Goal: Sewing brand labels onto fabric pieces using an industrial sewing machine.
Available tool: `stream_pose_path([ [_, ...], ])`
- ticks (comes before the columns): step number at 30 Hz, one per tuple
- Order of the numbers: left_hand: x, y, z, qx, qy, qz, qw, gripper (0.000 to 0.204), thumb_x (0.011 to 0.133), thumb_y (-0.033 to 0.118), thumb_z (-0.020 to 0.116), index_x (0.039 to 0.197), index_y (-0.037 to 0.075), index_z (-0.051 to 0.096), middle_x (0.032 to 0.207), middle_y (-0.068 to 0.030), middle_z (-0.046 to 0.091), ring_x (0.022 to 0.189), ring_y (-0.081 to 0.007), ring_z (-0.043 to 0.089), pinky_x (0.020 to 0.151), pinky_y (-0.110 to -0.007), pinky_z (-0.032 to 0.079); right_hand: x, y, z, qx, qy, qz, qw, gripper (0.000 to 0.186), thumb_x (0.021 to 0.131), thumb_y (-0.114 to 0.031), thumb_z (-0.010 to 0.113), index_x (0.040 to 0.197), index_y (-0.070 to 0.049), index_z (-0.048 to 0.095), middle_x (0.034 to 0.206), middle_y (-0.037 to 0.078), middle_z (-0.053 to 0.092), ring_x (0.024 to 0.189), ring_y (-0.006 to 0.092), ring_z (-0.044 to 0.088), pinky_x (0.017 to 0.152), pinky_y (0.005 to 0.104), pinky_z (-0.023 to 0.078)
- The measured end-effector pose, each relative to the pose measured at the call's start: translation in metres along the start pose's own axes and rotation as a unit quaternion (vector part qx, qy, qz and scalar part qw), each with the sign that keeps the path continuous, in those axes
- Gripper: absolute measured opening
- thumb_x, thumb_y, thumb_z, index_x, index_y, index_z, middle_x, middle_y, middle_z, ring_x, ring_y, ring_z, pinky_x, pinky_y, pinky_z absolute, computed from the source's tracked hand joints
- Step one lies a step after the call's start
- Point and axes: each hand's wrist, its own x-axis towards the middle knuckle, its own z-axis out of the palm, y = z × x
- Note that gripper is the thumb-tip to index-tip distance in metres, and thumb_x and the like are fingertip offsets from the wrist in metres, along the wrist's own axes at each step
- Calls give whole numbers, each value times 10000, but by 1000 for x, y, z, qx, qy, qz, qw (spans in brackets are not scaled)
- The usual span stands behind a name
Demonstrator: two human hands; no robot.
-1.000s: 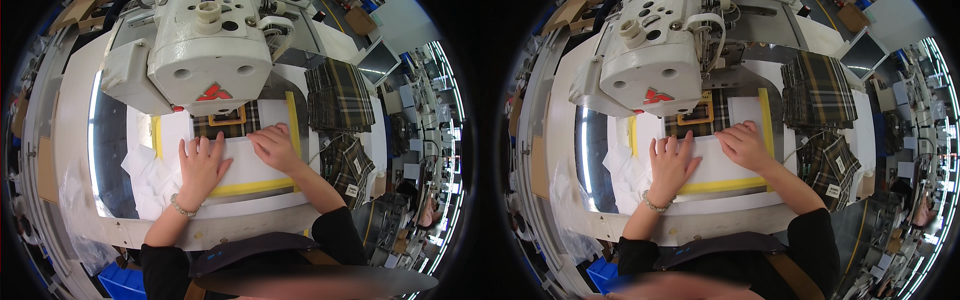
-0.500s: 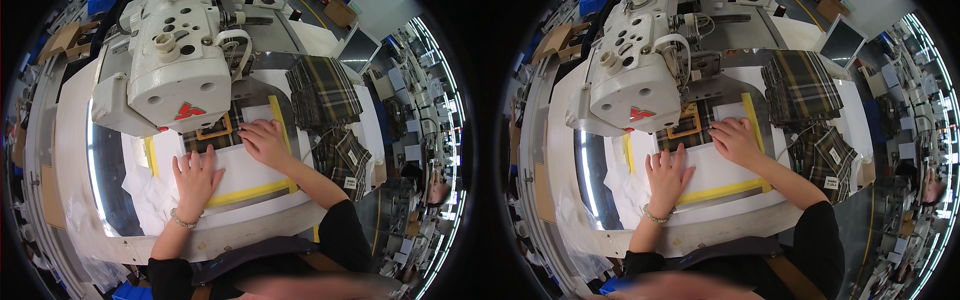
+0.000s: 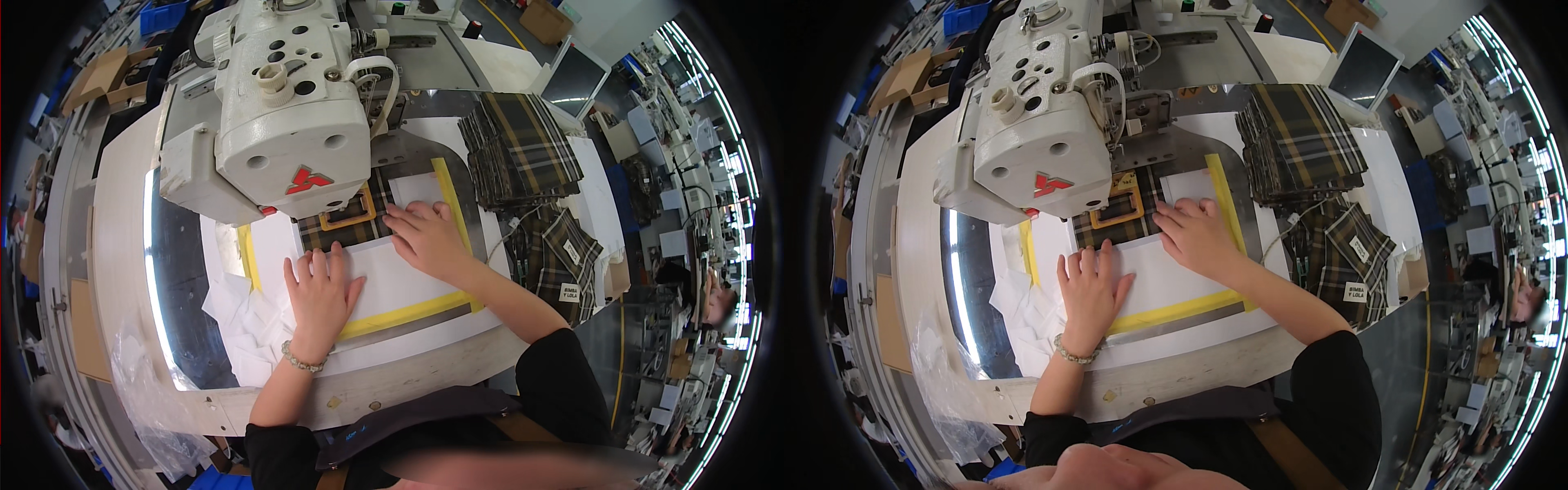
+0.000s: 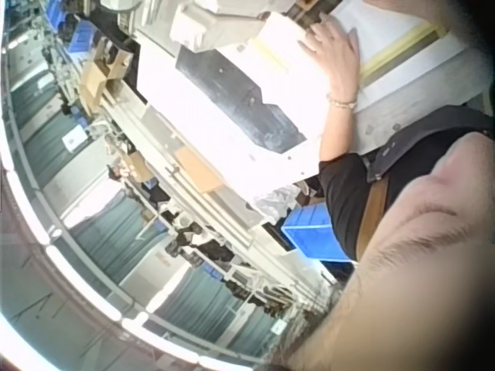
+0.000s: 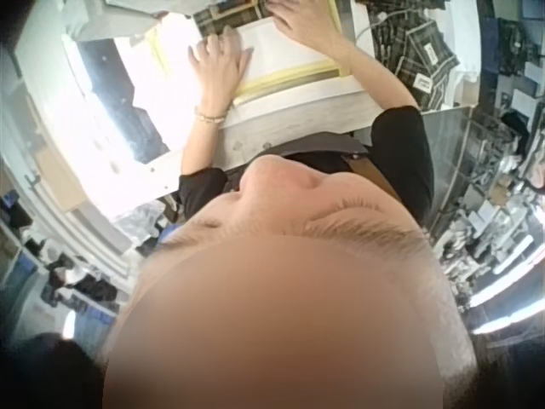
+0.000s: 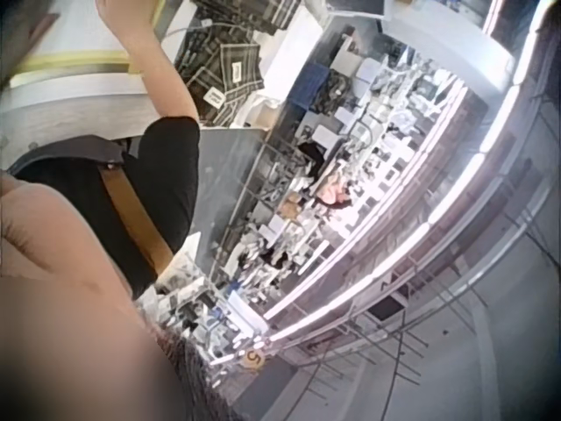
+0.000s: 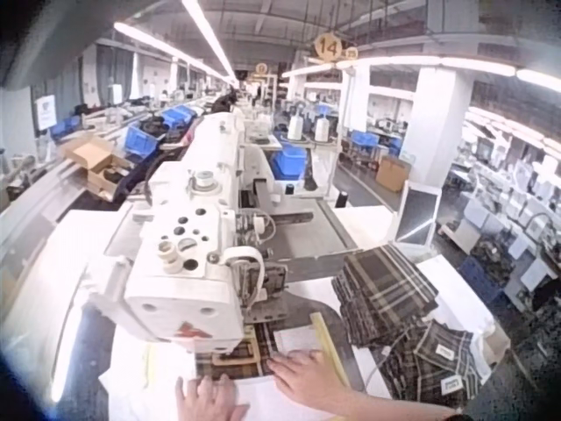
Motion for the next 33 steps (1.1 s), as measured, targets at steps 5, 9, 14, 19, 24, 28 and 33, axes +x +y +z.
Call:
stream_pose_path([
  [5, -1, 1, -2, -11, 4, -3, 1000, 599, 839, 426, 633, 1269, 24, 519, 1142, -140, 520, 1097, -324, 487, 1048, -538, 320, -26, -23, -4, -4, 15, 23, 1000, 376, 801, -214, 685, 1160, -107, 643, 1276, -3, 606, 1023, 166, 541, 865, 378, 335],
  [9, 1, 1, -3, -25, -3, -5, 1000, 574, 845, 438, 621, 1235, 25, 542, 1136, -156, 534, 1105, -337, 499, 1018, -549, 349, -29, -25, 1, 5, 55, 25, 998, 369, 792, -192, 683, 1146, -102, 633, 1224, 12, 616, 988, 150, 547, 857, 368, 339],
  [14, 0, 2, -2, -24, 1, -3, 1000, 570, 841, 434, 626, 1231, 26, 544, 1121, -158, 532, 1099, -341, 498, 1007, -548, 357, -28, -24, 0, 40, 49, 50, 997, 384, 775, -172, 696, 1151, -116, 641, 1224, 1, 620, 998, 168, 557, 868, 361, 324],
  [19, 0, 3, -3, -21, 0, -3, 1000, 567, 838, 431, 630, 1228, 29, 546, 1106, -157, 531, 1095, -340, 499, 999, -545, 364, -29, -24, -1, 53, 42, 54, 996, 379, 776, -169, 696, 1148, -117, 646, 1226, 2, 622, 1004, 172, 560, 873, 362, 330],
  [24, 2, 4, -3, -19, -8, -3, 1000, 571, 829, 426, 636, 1230, 30, 548, 1111, -158, 530, 1089, -339, 502, 994, -535, 371, -28, -23, -2, 66, 40, 59, 995, 374, 774, -165, 699, 1142, -116, 652, 1221, 6, 627, 1006, 176, 561, 882, 364, 332],
  [28, 0, 2, -2, -23, 4, -4, 1000, 572, 823, 419, 644, 1231, 30, 546, 1109, -157, 530, 1086, -339, 502, 991, -529, 376, -27, -22, 1, 84, 41, 61, 994, 371, 767, -149, 707, 1134, -121, 658, 1218, 7, 631, 1013, 179, 561, 887, 365, 330],
  [33, 2, 1, -4, -38, 14, 4, 999, 565, 817, 397, 661, 1221, 23, 537, 1082, -150, 535, 1049, -335, 508, 982, -486, 379, -28, -22, -1, 109, 29, 71, 991, 371, 768, -134, 711, 1135, -132, 661, 1221, -4, 633, 1032, 180, 559, 903, 375, 319],
])
